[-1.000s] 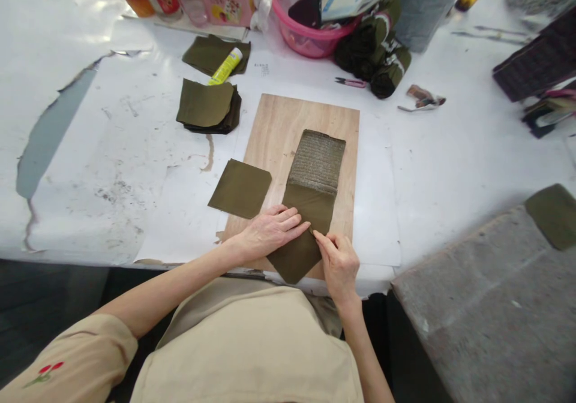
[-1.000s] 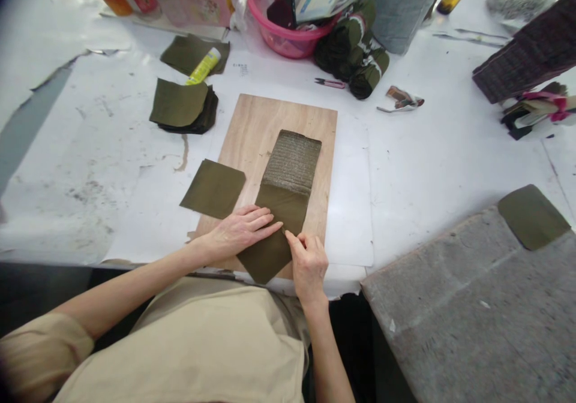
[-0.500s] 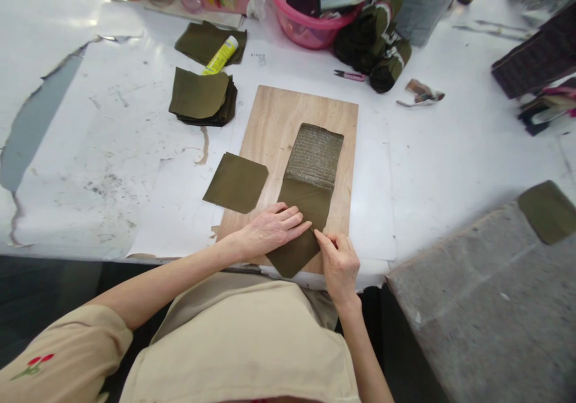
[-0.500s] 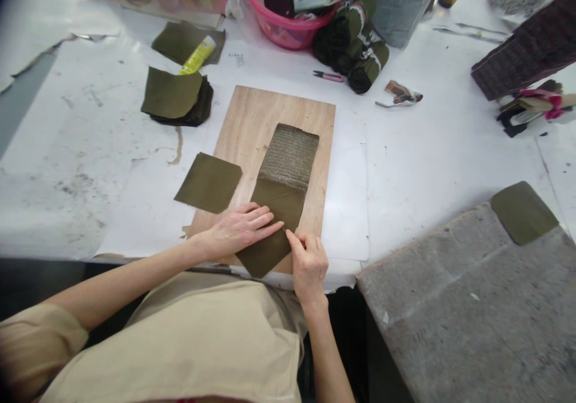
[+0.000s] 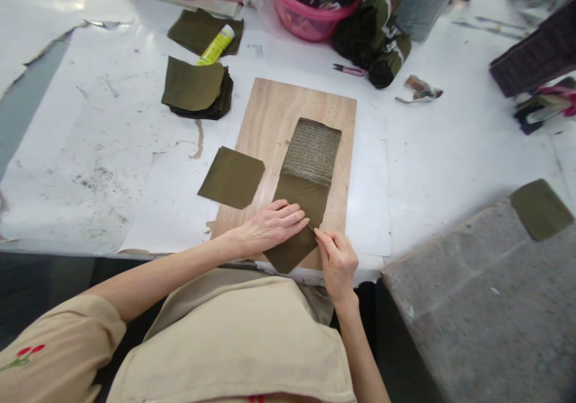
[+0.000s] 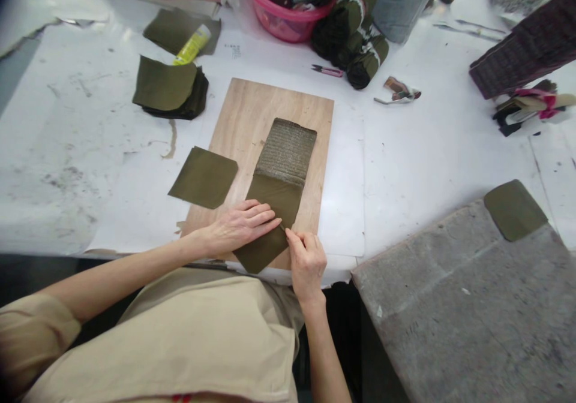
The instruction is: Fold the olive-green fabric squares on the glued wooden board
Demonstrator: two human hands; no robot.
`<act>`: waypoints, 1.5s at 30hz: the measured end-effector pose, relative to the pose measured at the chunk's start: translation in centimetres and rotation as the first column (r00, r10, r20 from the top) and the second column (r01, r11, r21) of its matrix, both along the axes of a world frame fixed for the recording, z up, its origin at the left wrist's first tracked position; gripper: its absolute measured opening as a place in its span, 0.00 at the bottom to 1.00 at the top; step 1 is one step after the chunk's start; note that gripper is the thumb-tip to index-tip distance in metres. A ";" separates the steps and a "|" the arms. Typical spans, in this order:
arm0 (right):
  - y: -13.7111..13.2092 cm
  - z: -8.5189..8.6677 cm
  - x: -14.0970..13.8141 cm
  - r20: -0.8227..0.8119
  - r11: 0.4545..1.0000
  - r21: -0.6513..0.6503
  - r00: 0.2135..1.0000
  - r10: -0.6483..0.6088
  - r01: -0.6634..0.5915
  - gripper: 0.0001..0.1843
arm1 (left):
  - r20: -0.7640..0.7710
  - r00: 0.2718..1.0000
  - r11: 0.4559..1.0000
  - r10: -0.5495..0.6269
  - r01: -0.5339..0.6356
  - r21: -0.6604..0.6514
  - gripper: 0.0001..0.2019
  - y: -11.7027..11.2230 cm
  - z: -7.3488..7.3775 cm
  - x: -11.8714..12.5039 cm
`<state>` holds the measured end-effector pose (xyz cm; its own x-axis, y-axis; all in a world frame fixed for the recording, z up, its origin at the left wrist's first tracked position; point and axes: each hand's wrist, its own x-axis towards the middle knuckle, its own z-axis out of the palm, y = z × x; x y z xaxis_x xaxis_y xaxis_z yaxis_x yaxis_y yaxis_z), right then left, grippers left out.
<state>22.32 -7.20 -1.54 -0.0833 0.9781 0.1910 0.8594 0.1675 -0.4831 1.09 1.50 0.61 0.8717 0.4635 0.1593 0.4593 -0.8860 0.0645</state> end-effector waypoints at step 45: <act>-1.1 0.0 1.2 0.130 0.997 0.057 0.991 0.040 -0.048 0.15 | -0.068 0.995 0.997 -0.067 0.064 -0.047 0.17 -0.5 0.6 1.1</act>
<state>23.49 -8.34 -1.57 -0.1539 0.9601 0.2336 0.9049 0.2319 -0.3568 2.16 1.04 1.23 0.9088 0.4099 0.0777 0.4047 -0.9114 0.0742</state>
